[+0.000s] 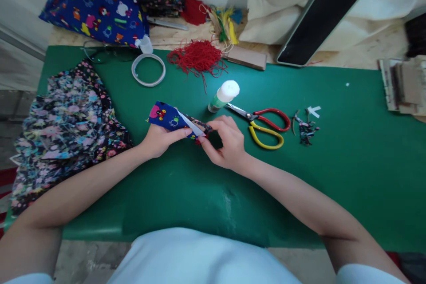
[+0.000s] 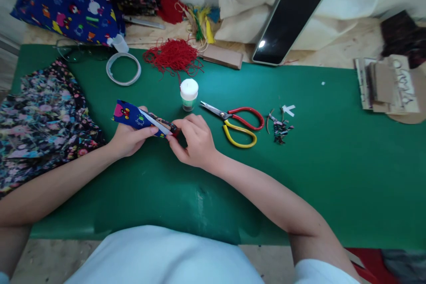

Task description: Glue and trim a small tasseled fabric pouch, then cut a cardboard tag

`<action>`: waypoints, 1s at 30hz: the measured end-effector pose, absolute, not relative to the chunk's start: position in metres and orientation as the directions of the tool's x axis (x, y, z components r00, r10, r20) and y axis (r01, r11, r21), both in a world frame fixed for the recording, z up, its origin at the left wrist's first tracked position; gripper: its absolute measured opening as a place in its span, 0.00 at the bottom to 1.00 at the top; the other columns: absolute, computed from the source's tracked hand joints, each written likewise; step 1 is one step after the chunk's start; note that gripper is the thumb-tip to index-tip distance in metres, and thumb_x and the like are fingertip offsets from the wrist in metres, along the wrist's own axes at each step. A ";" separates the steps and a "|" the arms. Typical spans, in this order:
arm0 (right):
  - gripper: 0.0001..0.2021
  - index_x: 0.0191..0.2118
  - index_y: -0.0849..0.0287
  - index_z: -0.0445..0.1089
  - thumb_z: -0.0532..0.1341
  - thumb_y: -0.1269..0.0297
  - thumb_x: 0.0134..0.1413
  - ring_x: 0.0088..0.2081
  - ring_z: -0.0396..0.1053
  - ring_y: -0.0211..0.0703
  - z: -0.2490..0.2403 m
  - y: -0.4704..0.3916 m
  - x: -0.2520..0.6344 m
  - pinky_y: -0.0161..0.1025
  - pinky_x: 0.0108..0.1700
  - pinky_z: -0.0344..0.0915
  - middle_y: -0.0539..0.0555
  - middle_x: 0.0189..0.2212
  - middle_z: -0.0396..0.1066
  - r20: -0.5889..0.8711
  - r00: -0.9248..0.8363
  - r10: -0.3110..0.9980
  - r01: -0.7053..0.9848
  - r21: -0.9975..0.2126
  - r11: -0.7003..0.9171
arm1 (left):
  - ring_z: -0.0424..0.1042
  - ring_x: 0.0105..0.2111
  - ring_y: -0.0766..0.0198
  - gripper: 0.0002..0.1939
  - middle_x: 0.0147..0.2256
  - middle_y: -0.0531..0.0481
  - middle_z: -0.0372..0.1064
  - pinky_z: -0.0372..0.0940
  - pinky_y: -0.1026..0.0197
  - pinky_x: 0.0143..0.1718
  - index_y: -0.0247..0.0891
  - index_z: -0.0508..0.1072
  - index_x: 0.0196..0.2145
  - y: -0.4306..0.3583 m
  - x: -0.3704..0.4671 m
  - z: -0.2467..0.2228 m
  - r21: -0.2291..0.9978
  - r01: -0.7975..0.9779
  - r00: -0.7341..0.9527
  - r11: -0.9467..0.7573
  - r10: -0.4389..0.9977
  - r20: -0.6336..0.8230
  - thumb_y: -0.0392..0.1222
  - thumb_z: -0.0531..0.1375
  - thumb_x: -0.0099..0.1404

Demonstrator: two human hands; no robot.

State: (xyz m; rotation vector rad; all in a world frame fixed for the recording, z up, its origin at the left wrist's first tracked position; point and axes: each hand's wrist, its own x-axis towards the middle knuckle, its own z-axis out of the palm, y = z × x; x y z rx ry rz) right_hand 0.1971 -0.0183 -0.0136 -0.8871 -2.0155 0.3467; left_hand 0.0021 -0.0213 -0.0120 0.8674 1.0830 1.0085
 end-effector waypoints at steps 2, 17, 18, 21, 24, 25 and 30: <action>0.05 0.40 0.56 0.65 0.61 0.67 0.58 0.30 0.67 0.43 -0.013 -0.018 0.197 0.41 0.32 0.61 0.52 0.28 0.70 0.608 -0.356 0.710 0.454 -0.551 0.700 | 0.79 0.40 0.55 0.20 0.35 0.49 0.79 0.73 0.51 0.52 0.39 0.77 0.35 -0.022 0.001 -0.012 0.925 -0.207 0.164 0.319 0.943 -0.289 0.50 0.75 0.48; 0.05 0.39 0.56 0.64 0.62 0.69 0.58 0.30 0.65 0.41 -0.013 -0.014 0.199 0.39 0.32 0.60 0.51 0.28 0.69 0.599 -0.361 0.714 0.397 -0.595 0.699 | 0.76 0.34 0.63 0.23 0.31 0.55 0.74 0.72 0.60 0.39 0.39 0.65 0.28 -0.021 0.000 -0.012 0.935 -0.226 0.142 0.272 0.959 -0.244 0.46 0.76 0.48; 0.05 0.38 0.56 0.64 0.61 0.70 0.58 0.30 0.65 0.41 -0.013 -0.013 0.199 0.39 0.32 0.61 0.51 0.28 0.70 0.602 -0.357 0.714 0.379 -0.605 0.700 | 0.75 0.32 0.65 0.23 0.30 0.56 0.73 0.71 0.62 0.38 0.39 0.63 0.27 -0.020 -0.001 -0.012 0.941 -0.215 0.148 0.260 0.961 -0.232 0.46 0.76 0.49; 0.05 0.37 0.56 0.64 0.60 0.72 0.59 0.30 0.66 0.41 -0.013 -0.011 0.200 0.40 0.33 0.62 0.51 0.29 0.70 0.631 -0.341 0.697 0.324 -0.617 0.717 | 0.74 0.31 0.67 0.22 0.29 0.55 0.73 0.69 0.64 0.36 0.38 0.63 0.26 -0.020 -0.003 -0.013 0.950 -0.208 0.193 0.232 0.962 -0.193 0.44 0.75 0.52; 0.05 0.36 0.57 0.65 0.62 0.73 0.58 0.30 0.67 0.41 -0.013 -0.011 0.200 0.41 0.34 0.63 0.52 0.29 0.70 0.661 -0.321 0.678 0.275 -0.620 0.735 | 0.74 0.32 0.68 0.20 0.30 0.54 0.74 0.67 0.66 0.35 0.37 0.65 0.26 -0.020 -0.004 -0.015 0.950 -0.221 0.235 0.219 0.958 -0.166 0.42 0.74 0.53; 0.05 0.35 0.57 0.66 0.63 0.72 0.57 0.30 0.67 0.41 -0.013 -0.011 0.200 0.41 0.34 0.63 0.52 0.29 0.70 0.665 -0.317 0.677 0.263 -0.624 0.736 | 0.74 0.32 0.69 0.19 0.30 0.54 0.74 0.67 0.67 0.35 0.37 0.65 0.26 -0.020 -0.004 -0.016 0.950 -0.220 0.242 0.219 0.956 -0.165 0.42 0.74 0.53; 0.05 0.34 0.57 0.66 0.62 0.70 0.61 0.29 0.67 0.40 -0.013 -0.012 0.202 0.40 0.33 0.63 0.51 0.27 0.70 0.680 -0.339 0.650 0.250 -0.601 0.759 | 0.72 0.30 0.70 0.22 0.28 0.56 0.72 0.65 0.68 0.33 0.36 0.64 0.25 -0.019 -0.005 -0.018 0.949 -0.214 0.232 0.230 0.956 -0.179 0.41 0.75 0.51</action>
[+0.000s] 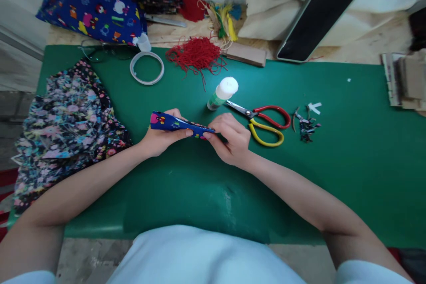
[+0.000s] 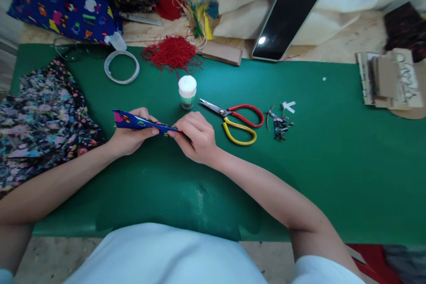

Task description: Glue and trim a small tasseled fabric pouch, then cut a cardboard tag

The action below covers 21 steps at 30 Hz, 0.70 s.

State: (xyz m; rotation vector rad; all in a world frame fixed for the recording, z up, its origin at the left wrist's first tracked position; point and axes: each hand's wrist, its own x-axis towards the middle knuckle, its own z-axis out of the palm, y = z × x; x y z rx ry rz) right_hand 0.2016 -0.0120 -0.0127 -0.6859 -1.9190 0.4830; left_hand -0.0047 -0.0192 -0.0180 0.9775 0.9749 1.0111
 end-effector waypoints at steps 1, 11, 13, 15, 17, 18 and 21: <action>0.04 0.34 0.58 0.66 0.61 0.70 0.62 0.30 0.66 0.40 -0.013 -0.013 0.202 0.40 0.33 0.63 0.52 0.27 0.70 0.679 -0.343 0.649 0.263 -0.594 0.760 | 0.71 0.29 0.70 0.22 0.27 0.56 0.72 0.65 0.68 0.32 0.37 0.63 0.25 -0.019 -0.005 -0.018 0.950 -0.209 0.228 0.233 0.956 -0.184 0.42 0.76 0.50; 0.03 0.36 0.59 0.65 0.58 0.69 0.64 0.29 0.65 0.40 -0.015 -0.014 0.199 0.38 0.33 0.64 0.53 0.28 0.69 0.621 -0.352 0.700 0.295 -0.636 0.713 | 0.70 0.27 0.70 0.24 0.25 0.58 0.67 0.66 0.66 0.32 0.38 0.62 0.25 -0.020 -0.004 -0.019 0.968 -0.140 0.172 0.207 0.968 -0.182 0.44 0.76 0.49; 0.03 0.36 0.59 0.66 0.59 0.69 0.64 0.29 0.64 0.39 -0.015 -0.013 0.200 0.37 0.32 0.64 0.53 0.28 0.69 0.637 -0.354 0.684 0.277 -0.627 0.728 | 0.70 0.27 0.69 0.24 0.25 0.57 0.68 0.66 0.65 0.32 0.38 0.62 0.24 -0.020 -0.004 -0.019 0.976 -0.109 0.186 0.189 0.968 -0.167 0.44 0.76 0.49; 0.05 0.35 0.59 0.66 0.58 0.70 0.64 0.28 0.63 0.38 -0.015 -0.013 0.200 0.37 0.31 0.62 0.53 0.27 0.68 0.656 -0.353 0.667 0.280 -0.607 0.744 | 0.71 0.28 0.68 0.23 0.25 0.57 0.69 0.66 0.65 0.32 0.38 0.63 0.25 -0.020 -0.004 -0.018 0.980 -0.082 0.187 0.181 0.969 -0.163 0.45 0.76 0.49; 0.06 0.34 0.59 0.66 0.57 0.70 0.65 0.28 0.62 0.39 -0.015 -0.014 0.201 0.37 0.31 0.61 0.53 0.26 0.68 0.668 -0.352 0.656 0.277 -0.595 0.754 | 0.71 0.27 0.68 0.23 0.25 0.56 0.69 0.66 0.66 0.31 0.37 0.64 0.25 -0.020 -0.004 -0.017 0.982 -0.068 0.198 0.176 0.967 -0.159 0.47 0.75 0.49; 0.07 0.34 0.60 0.66 0.56 0.70 0.66 0.28 0.62 0.39 -0.015 -0.014 0.202 0.37 0.31 0.61 0.53 0.25 0.68 0.668 -0.352 0.655 0.275 -0.596 0.755 | 0.71 0.27 0.68 0.23 0.25 0.56 0.69 0.66 0.66 0.31 0.37 0.64 0.24 -0.020 -0.004 -0.017 0.982 -0.066 0.208 0.175 0.965 -0.158 0.47 0.75 0.50; 0.09 0.32 0.60 0.66 0.56 0.69 0.66 0.27 0.62 0.39 -0.016 -0.015 0.203 0.38 0.31 0.61 0.53 0.25 0.67 0.651 -0.360 0.669 0.263 -0.617 0.742 | 0.72 0.28 0.68 0.22 0.25 0.56 0.70 0.68 0.65 0.32 0.37 0.65 0.24 -0.020 -0.004 -0.018 0.981 -0.064 0.242 0.186 0.956 -0.165 0.48 0.75 0.49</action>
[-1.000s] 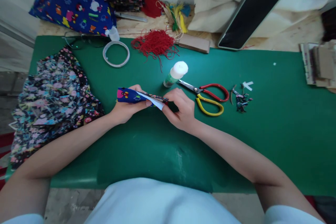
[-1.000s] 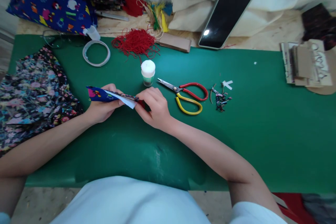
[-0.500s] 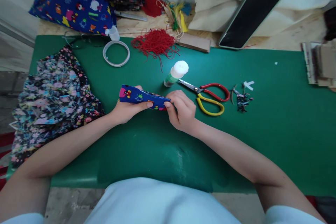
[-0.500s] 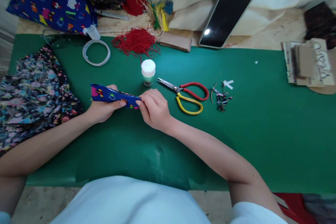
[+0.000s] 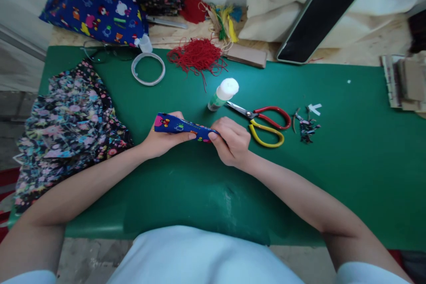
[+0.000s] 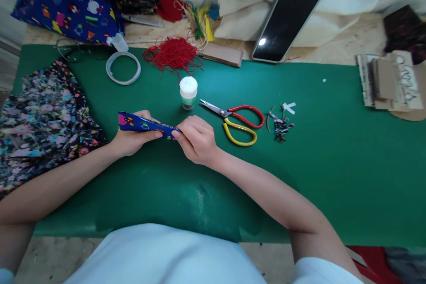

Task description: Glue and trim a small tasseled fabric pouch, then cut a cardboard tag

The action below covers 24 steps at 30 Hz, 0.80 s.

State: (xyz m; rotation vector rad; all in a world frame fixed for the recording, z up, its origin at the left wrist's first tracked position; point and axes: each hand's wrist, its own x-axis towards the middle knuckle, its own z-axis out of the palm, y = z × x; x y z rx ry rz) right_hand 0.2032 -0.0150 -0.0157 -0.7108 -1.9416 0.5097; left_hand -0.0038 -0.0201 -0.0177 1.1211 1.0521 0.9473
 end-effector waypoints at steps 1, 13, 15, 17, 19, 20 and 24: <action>0.09 0.32 0.60 0.66 0.56 0.69 0.66 0.27 0.62 0.39 -0.016 -0.015 0.204 0.38 0.31 0.60 0.53 0.24 0.66 0.645 -0.365 0.671 0.252 -0.626 0.738 | 0.72 0.28 0.67 0.22 0.25 0.56 0.70 0.68 0.64 0.33 0.37 0.65 0.25 -0.020 -0.004 -0.018 0.978 -0.067 0.255 0.196 0.951 -0.174 0.48 0.75 0.49; 0.08 0.28 0.58 0.64 0.57 0.72 0.60 0.24 0.59 0.39 -0.015 -0.006 0.211 0.39 0.29 0.58 0.50 0.20 0.61 0.739 -0.409 0.535 0.025 -0.577 0.816 | 0.80 0.40 0.62 0.17 0.39 0.47 0.81 0.73 0.65 0.44 0.40 0.80 0.44 -0.012 -0.013 -0.004 0.946 -0.242 0.533 0.217 0.844 -0.057 0.43 0.72 0.56; 0.07 0.29 0.58 0.65 0.58 0.72 0.59 0.24 0.60 0.39 -0.015 -0.006 0.212 0.40 0.29 0.58 0.51 0.20 0.63 0.742 -0.451 0.497 0.016 -0.550 0.835 | 0.81 0.37 0.62 0.12 0.37 0.47 0.82 0.74 0.66 0.40 0.39 0.82 0.39 -0.014 -0.012 -0.003 0.986 -0.101 0.532 0.135 0.845 -0.061 0.39 0.72 0.55; 0.07 0.29 0.58 0.65 0.58 0.71 0.60 0.24 0.60 0.39 -0.015 -0.007 0.212 0.40 0.29 0.58 0.51 0.20 0.63 0.742 -0.455 0.492 0.022 -0.543 0.840 | 0.81 0.33 0.63 0.07 0.33 0.47 0.82 0.73 0.67 0.37 0.38 0.83 0.33 -0.015 -0.010 -0.002 0.998 0.003 0.498 0.056 0.866 -0.050 0.38 0.72 0.54; 0.07 0.30 0.58 0.66 0.58 0.70 0.60 0.24 0.60 0.39 -0.015 -0.007 0.210 0.40 0.29 0.58 0.51 0.20 0.64 0.742 -0.437 0.508 0.025 -0.555 0.832 | 0.80 0.32 0.62 0.05 0.32 0.47 0.81 0.74 0.66 0.36 0.38 0.83 0.30 -0.016 -0.008 -0.002 1.000 0.018 0.472 0.007 0.881 -0.015 0.39 0.72 0.55; 0.06 0.30 0.58 0.66 0.59 0.69 0.60 0.24 0.61 0.39 -0.015 -0.008 0.209 0.40 0.29 0.58 0.51 0.21 0.65 0.739 -0.431 0.517 0.029 -0.562 0.827 | 0.80 0.33 0.62 0.04 0.32 0.46 0.81 0.74 0.65 0.37 0.38 0.83 0.30 -0.017 -0.007 -0.003 1.000 0.006 0.466 -0.008 0.885 0.004 0.39 0.72 0.55; 0.08 0.31 0.59 0.68 0.65 0.63 0.57 0.26 0.62 0.40 -0.016 -0.007 0.206 0.39 0.30 0.59 0.52 0.24 0.68 0.720 -0.465 0.516 0.111 -0.531 0.840 | 0.81 0.33 0.60 0.04 0.33 0.45 0.82 0.75 0.63 0.38 0.38 0.83 0.31 -0.017 -0.007 -0.006 0.995 -0.032 0.478 -0.094 0.873 0.098 0.39 0.71 0.56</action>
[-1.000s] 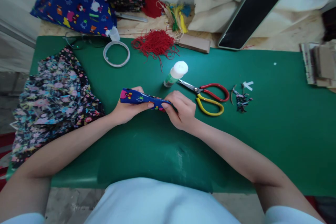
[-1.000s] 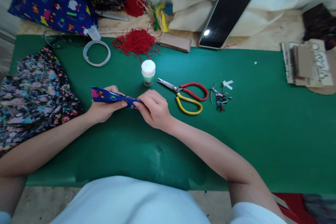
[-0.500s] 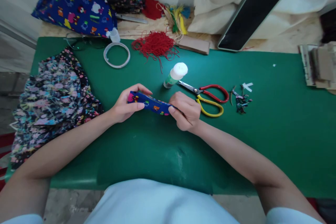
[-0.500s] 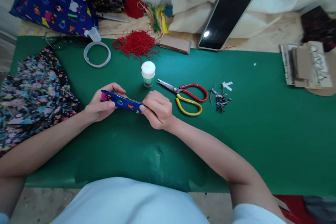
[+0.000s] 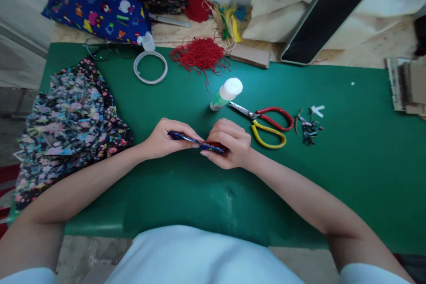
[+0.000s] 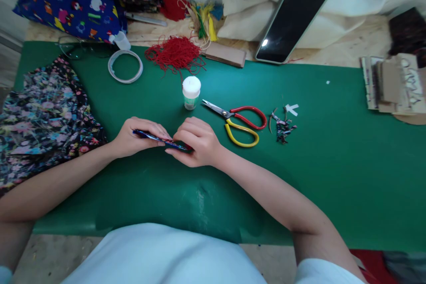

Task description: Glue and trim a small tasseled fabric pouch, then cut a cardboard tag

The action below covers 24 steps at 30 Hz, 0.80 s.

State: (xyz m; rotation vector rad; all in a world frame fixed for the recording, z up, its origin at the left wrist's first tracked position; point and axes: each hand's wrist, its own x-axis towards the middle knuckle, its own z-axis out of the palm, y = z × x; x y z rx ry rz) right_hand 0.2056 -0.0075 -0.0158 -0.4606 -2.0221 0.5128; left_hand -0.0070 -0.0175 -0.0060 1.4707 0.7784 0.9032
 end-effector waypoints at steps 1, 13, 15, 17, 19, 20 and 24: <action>0.09 0.31 0.59 0.68 0.66 0.63 0.57 0.26 0.63 0.40 -0.016 -0.007 0.205 0.39 0.30 0.59 0.52 0.24 0.68 0.723 -0.481 0.496 0.125 -0.503 0.855 | 0.81 0.33 0.60 0.04 0.33 0.45 0.82 0.75 0.63 0.37 0.39 0.83 0.31 -0.018 -0.007 -0.007 0.992 -0.028 0.489 -0.125 0.864 0.123 0.39 0.71 0.57; 0.11 0.28 0.58 0.66 0.59 0.65 0.64 0.23 0.56 0.38 -0.013 -0.006 0.207 0.39 0.27 0.54 0.50 0.20 0.63 0.748 -0.524 0.407 0.133 -0.400 0.907 | 0.80 0.34 0.61 0.02 0.33 0.44 0.81 0.74 0.62 0.37 0.38 0.81 0.32 -0.018 -0.004 -0.009 0.963 0.016 0.515 -0.270 0.828 0.223 0.38 0.69 0.60; 0.11 0.29 0.58 0.66 0.59 0.65 0.64 0.23 0.56 0.38 -0.013 -0.006 0.208 0.39 0.27 0.54 0.50 0.20 0.63 0.750 -0.528 0.398 0.133 -0.390 0.911 | 0.80 0.35 0.60 0.03 0.33 0.44 0.81 0.74 0.61 0.39 0.38 0.80 0.33 -0.018 -0.003 -0.009 0.964 -0.018 0.514 -0.265 0.824 0.236 0.37 0.70 0.59; 0.10 0.29 0.58 0.66 0.58 0.66 0.64 0.23 0.56 0.39 -0.014 -0.006 0.208 0.40 0.27 0.54 0.50 0.20 0.63 0.751 -0.538 0.383 0.144 -0.366 0.920 | 0.80 0.35 0.61 0.04 0.33 0.44 0.80 0.74 0.61 0.38 0.38 0.80 0.32 -0.018 -0.003 -0.009 0.961 -0.056 0.502 -0.272 0.824 0.263 0.35 0.70 0.58; 0.10 0.29 0.58 0.66 0.58 0.67 0.64 0.23 0.56 0.39 -0.016 -0.007 0.208 0.40 0.27 0.53 0.50 0.20 0.63 0.747 -0.553 0.368 0.166 -0.334 0.928 | 0.79 0.34 0.62 0.04 0.32 0.45 0.80 0.74 0.61 0.36 0.38 0.79 0.31 -0.019 -0.003 -0.010 0.949 -0.072 0.481 -0.306 0.823 0.302 0.33 0.70 0.58; 0.10 0.28 0.57 0.66 0.58 0.67 0.63 0.23 0.56 0.39 -0.017 -0.007 0.207 0.40 0.27 0.52 0.50 0.20 0.63 0.745 -0.559 0.364 0.178 -0.321 0.930 | 0.79 0.33 0.62 0.04 0.32 0.45 0.80 0.73 0.61 0.36 0.38 0.79 0.31 -0.020 -0.003 -0.010 0.941 -0.071 0.472 -0.330 0.820 0.323 0.32 0.70 0.58; 0.09 0.28 0.57 0.66 0.60 0.67 0.60 0.23 0.57 0.39 -0.020 -0.010 0.205 0.40 0.27 0.53 0.49 0.20 0.64 0.756 -0.542 0.367 0.200 -0.308 0.930 | 0.78 0.31 0.62 0.04 0.30 0.47 0.80 0.73 0.60 0.35 0.39 0.79 0.31 -0.021 -0.002 -0.010 0.906 -0.064 0.479 -0.418 0.784 0.395 0.33 0.69 0.58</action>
